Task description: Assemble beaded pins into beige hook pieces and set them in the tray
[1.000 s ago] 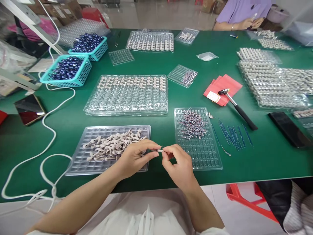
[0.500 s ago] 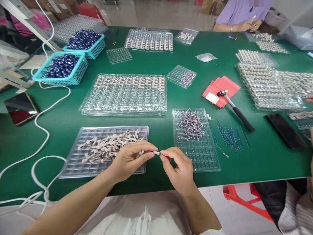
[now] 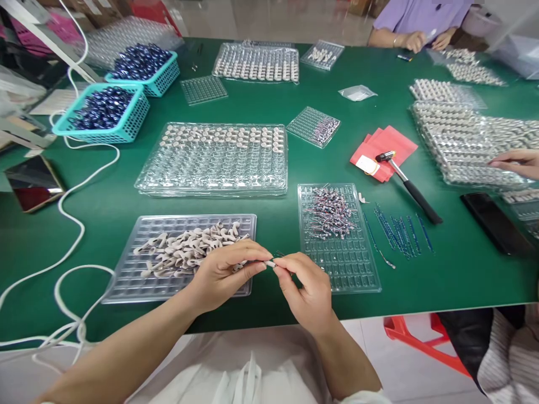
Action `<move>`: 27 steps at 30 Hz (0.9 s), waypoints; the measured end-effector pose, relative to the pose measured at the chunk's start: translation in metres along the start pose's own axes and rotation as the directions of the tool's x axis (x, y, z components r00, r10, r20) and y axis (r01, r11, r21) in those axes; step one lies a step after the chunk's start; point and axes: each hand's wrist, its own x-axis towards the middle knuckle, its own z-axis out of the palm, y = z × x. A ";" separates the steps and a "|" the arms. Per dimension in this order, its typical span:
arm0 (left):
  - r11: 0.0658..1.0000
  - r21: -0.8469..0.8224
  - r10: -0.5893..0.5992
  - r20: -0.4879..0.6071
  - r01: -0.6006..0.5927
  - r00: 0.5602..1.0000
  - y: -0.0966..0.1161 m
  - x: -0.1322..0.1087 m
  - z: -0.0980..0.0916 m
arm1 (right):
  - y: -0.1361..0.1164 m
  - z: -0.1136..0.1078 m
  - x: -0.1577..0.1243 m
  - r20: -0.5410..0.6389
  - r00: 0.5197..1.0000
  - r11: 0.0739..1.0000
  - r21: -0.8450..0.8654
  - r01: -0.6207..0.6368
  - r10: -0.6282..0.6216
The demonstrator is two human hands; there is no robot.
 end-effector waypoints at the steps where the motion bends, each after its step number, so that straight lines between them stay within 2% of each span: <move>1: 1.000 -0.002 -0.002 -0.002 0.002 1.000 0.000 0.000 0.000 | 0.000 0.000 0.000 -0.002 1.000 1.000 -0.004 0.005 -0.005; 12: 0.996 -0.053 -0.073 -0.013 0.072 0.997 0.002 -0.001 0.001 | 0.000 0.002 -0.002 -0.024 0.999 0.997 -0.058 0.046 -0.047; 23: 0.988 -0.047 -0.147 -0.001 0.147 0.989 0.003 0.000 0.001 | 0.004 0.003 0.001 0.001 0.978 0.959 -0.200 0.202 -0.206; 27: 0.971 -0.053 -0.230 0.036 0.231 0.973 0.003 -0.002 0.000 | 0.001 0.004 0.003 0.000 0.988 0.963 -0.225 0.148 -0.152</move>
